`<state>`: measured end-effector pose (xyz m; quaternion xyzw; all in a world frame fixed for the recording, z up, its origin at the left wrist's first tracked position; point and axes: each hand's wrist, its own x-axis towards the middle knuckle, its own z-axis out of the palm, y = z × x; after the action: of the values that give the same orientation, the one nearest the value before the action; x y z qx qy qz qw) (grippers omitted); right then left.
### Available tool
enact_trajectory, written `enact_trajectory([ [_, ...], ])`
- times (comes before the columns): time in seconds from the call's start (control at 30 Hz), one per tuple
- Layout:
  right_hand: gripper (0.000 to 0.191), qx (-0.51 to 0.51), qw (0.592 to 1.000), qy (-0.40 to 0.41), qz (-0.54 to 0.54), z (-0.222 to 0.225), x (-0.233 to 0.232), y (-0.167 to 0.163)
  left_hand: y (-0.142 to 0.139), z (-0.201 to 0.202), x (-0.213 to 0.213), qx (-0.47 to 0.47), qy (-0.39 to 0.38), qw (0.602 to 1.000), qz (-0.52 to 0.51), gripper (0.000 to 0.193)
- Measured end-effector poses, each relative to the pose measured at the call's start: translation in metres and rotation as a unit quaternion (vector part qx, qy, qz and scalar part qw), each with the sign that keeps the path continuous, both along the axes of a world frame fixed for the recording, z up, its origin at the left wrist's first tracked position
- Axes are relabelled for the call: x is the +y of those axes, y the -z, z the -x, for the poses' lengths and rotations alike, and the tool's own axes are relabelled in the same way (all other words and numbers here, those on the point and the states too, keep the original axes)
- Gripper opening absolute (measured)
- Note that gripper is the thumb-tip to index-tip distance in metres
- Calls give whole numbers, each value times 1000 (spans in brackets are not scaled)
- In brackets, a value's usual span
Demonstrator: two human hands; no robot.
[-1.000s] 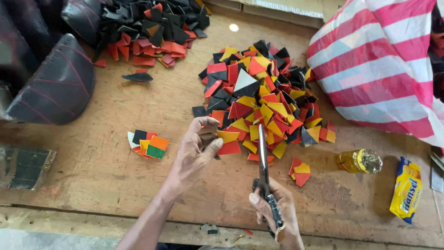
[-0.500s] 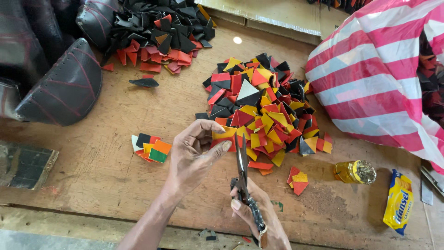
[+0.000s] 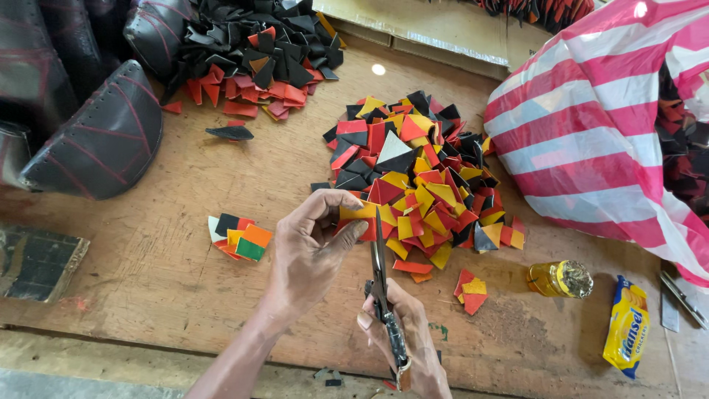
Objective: The person uses shears to cut small triangular pieces from a pile of multicolored leather scraps on a wooden workbench. The person repeatedly picks up pieces, trims edges, and places the cut pieces back into the pile. Finished leather goods are visible nearby.
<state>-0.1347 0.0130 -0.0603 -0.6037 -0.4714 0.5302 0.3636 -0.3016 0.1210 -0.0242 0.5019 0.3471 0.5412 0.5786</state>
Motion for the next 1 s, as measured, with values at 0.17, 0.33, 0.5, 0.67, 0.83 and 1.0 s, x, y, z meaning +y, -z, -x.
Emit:
enact_trajectory([
  [0.17,20,-18,1000,13,1,3,4,4,-7,2,1,25,-3,1000,8,23],
  [0.33,14,-57,996,56,25,9,6,11,-10,0,1,29,-2,1000,3,22],
  [0.5,18,-38,998,44,-15,11,8,12,-12,0,2,40,-7,999,15,23],
  [0.67,23,-18,999,6,-46,7,9,7,-15,-1,-3,63,-8,998,-3,23],
  [0.83,19,-33,998,6,-54,6,10,11,-20,-2,-7,105,-24,994,-22,22],
  [1.0,12,-41,998,50,-11,11,9,23,-22,0,-8,146,-26,989,-30,22],
])
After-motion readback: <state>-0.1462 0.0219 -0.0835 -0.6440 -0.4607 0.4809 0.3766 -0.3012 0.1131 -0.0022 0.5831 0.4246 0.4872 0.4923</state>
